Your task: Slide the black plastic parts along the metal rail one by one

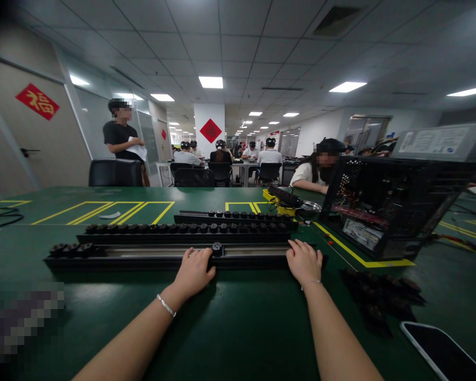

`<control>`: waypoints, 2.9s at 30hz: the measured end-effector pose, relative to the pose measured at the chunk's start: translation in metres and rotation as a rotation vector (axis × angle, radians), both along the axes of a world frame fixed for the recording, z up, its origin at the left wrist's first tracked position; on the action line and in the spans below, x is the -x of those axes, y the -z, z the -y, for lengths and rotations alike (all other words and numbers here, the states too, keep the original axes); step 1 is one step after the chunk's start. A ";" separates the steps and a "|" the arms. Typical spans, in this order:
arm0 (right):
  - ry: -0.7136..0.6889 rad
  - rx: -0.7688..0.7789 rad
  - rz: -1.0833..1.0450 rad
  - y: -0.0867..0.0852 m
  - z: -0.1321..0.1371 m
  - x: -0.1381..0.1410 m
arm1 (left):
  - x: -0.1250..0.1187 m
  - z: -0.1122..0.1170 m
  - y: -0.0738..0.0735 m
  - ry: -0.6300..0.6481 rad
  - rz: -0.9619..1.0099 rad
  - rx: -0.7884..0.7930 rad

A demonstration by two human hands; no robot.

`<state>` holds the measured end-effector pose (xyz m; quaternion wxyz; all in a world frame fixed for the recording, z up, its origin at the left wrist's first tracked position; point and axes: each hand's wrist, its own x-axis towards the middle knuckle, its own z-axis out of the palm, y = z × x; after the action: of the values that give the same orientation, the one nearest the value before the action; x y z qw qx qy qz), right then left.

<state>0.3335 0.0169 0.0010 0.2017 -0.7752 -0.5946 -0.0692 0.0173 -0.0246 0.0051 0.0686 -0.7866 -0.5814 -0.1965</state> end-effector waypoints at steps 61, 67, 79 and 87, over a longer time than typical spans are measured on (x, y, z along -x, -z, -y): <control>-0.708 -0.091 0.102 -0.005 0.030 0.120 | -0.009 -0.002 0.007 0.090 -0.025 -0.029; -0.704 -0.073 0.113 -0.007 0.026 0.119 | -0.010 -0.001 0.007 0.086 -0.034 -0.014; -0.732 -0.065 0.052 -0.008 0.018 0.111 | -0.009 -0.003 0.011 0.087 -0.038 -0.021; -0.692 -0.040 0.119 -0.012 0.023 0.108 | -0.010 -0.002 0.009 0.084 -0.043 -0.013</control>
<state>0.2250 -0.0059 0.0131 0.1933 -0.5182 -0.8314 -0.0532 0.0271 -0.0225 -0.0041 0.0776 -0.8140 -0.5448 -0.1861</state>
